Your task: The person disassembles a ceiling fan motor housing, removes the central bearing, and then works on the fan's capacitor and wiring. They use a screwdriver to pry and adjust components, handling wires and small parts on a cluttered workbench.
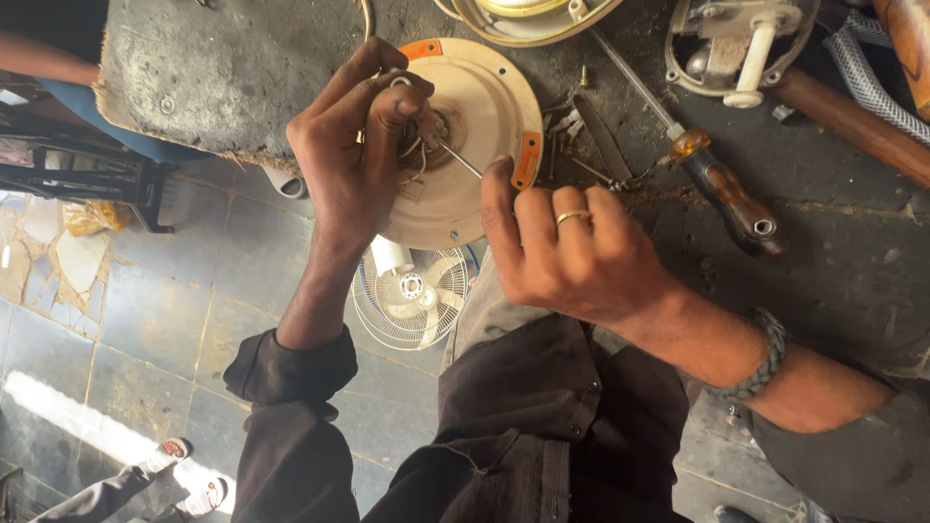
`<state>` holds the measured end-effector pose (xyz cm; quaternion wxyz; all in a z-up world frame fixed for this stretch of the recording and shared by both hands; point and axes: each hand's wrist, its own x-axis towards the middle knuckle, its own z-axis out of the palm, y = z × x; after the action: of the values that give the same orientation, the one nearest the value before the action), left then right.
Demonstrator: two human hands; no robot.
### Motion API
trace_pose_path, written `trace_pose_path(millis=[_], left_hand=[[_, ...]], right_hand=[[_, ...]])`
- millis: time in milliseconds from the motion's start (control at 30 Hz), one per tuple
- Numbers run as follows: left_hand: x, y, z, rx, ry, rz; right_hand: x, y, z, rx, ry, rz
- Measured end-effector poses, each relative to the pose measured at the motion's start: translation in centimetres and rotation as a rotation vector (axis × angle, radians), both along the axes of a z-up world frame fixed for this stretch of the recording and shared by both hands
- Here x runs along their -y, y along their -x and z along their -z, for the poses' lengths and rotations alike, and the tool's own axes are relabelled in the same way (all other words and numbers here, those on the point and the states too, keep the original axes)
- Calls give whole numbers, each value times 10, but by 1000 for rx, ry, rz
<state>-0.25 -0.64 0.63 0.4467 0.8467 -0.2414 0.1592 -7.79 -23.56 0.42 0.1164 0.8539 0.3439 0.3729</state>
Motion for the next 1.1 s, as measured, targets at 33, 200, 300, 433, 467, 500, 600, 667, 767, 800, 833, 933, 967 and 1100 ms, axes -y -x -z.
trace_pose_path(millis=[33,200,300,433,467,500,600,667,767,800,833,933,967,1100], left_hand=[[0,-2,-1,19,-11,7],[-2,-1,-1,76,-12,12],[-4,-1,2,70,-7,-7],[-7,-1,7,40,41,-38],[-8,0,9,45,64,-33],[-8,0,11,50,87,-27],[-11,2,15,19,130,-64],[-13,-2,18,50,151,-32],[-13,-1,22,53,157,-34],[-14,1,22,49,150,-44],[-14,3,21,74,111,-51],[-11,6,22,81,58,-52],[-11,6,22,43,76,-45],[-11,7,19,-54,173,-12]], right_hand=[[0,-3,-2,-79,-121,-23],[-9,0,-13,-751,-824,-55],[-8,3,-19,-897,-1030,-135],[-3,17,-28,-943,-1044,-135],[0,23,-30,-923,-1051,-126],[5,27,-30,-902,-1057,-117],[24,37,-22,-903,-1086,23],[40,44,-13,-876,-1075,95],[63,55,3,-784,-1048,203],[68,58,8,-744,-1041,234],[73,59,15,-626,-976,234],[86,57,32,-365,-814,239],[90,55,37,-336,-792,243],[92,54,46,-206,-772,200]])
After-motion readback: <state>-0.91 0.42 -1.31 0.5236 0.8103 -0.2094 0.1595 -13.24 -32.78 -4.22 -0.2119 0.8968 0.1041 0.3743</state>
